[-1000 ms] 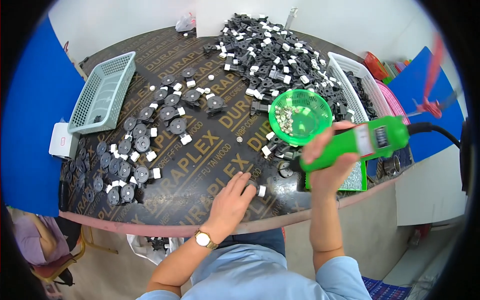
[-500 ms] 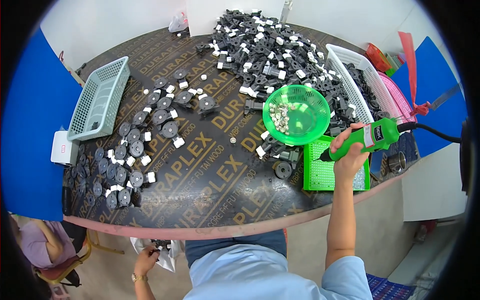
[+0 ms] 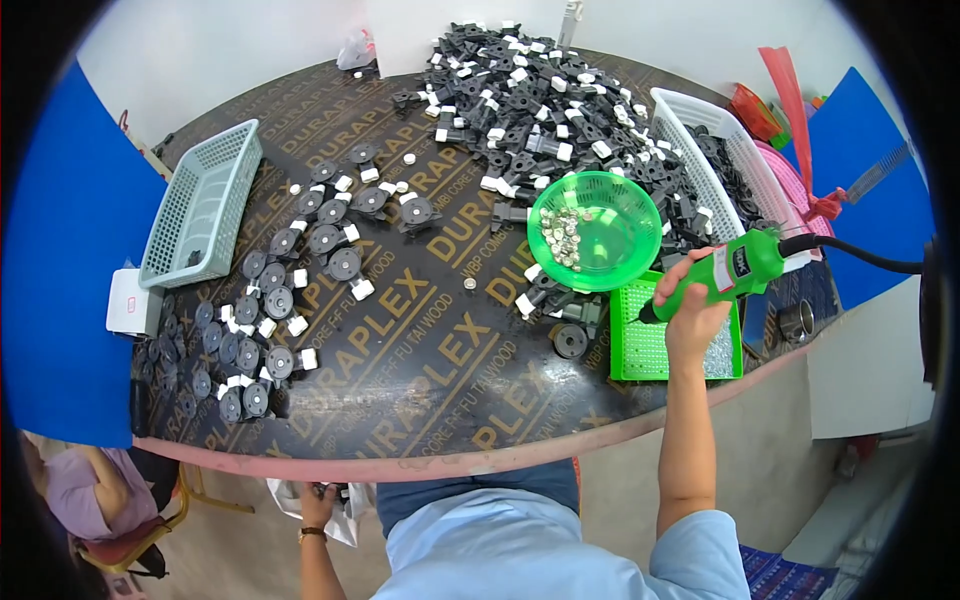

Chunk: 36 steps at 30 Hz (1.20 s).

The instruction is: Fastening screws into small plastic components using an electric screwdriver at a factory workbench.

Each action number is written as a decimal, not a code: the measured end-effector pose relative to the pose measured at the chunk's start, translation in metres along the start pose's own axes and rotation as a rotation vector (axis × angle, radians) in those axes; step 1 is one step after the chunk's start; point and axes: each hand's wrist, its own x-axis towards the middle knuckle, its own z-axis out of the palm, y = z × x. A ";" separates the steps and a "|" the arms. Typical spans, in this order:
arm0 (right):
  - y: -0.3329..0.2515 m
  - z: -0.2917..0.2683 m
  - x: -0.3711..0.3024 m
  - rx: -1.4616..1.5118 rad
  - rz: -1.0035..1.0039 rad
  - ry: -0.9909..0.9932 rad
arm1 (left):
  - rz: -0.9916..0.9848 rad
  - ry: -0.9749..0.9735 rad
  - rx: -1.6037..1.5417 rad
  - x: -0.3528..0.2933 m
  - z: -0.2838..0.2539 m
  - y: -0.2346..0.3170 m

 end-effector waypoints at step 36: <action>-0.048 0.132 -0.027 0.605 0.150 -0.305 | 0.844 -0.241 -0.103 0.100 0.044 0.380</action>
